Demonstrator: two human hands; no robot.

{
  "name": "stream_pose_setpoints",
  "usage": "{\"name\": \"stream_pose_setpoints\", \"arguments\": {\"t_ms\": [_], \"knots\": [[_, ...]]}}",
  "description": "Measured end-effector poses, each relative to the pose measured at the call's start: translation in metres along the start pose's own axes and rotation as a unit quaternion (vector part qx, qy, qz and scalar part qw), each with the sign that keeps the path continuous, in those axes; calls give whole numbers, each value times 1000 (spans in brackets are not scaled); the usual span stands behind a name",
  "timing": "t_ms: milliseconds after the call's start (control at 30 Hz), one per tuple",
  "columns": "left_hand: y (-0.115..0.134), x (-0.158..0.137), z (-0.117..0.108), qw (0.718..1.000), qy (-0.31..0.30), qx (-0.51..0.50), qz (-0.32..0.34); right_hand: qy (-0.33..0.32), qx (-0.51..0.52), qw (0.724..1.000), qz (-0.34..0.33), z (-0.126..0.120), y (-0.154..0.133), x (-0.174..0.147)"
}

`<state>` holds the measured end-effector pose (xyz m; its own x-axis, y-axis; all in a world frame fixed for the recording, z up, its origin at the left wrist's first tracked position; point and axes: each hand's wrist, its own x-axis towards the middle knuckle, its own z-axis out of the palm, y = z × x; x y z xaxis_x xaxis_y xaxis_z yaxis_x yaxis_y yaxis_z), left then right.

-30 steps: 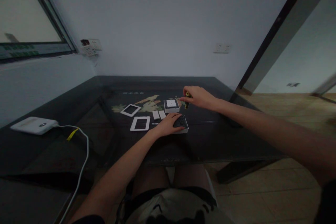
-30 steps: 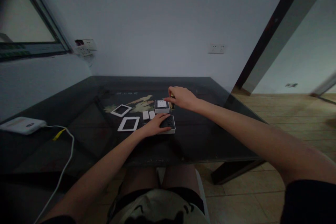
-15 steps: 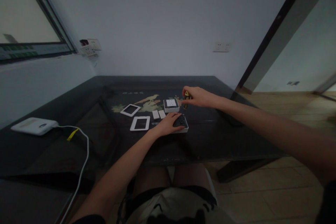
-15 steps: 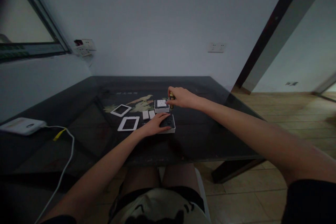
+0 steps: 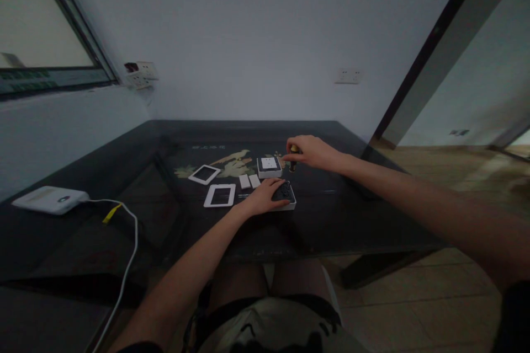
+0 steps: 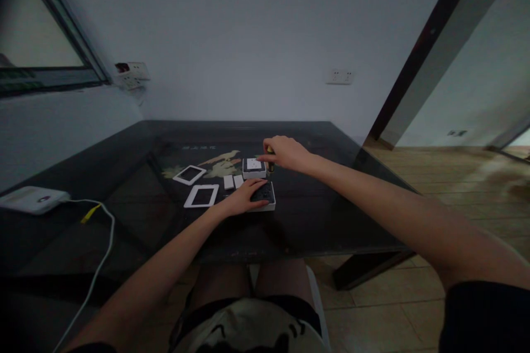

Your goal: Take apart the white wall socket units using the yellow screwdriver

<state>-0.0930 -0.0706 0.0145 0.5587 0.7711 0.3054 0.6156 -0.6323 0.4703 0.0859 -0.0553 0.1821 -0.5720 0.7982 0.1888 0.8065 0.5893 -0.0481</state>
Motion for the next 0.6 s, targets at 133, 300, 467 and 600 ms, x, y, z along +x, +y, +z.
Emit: {"name": "stream_pose_setpoints", "arguments": {"t_ms": [133, 300, 467, 600], "knots": [[0, 0, -1, 1000, 2, 3, 4, 20, -10, 1000, 7, 2, -1, 0], [-1, -1, 0, 1000, 2, -1, 7, -73, 71, 994, -29, -6, 9, 4], [-1, 0, 0, 1000, 1, -1, 4, -24, -22, 999, -12, 0, 3, 0], [0, 0, -1, 1000, -4, 0, -1, 11, -26, 1000, -3, 4, 3, -1]]}}
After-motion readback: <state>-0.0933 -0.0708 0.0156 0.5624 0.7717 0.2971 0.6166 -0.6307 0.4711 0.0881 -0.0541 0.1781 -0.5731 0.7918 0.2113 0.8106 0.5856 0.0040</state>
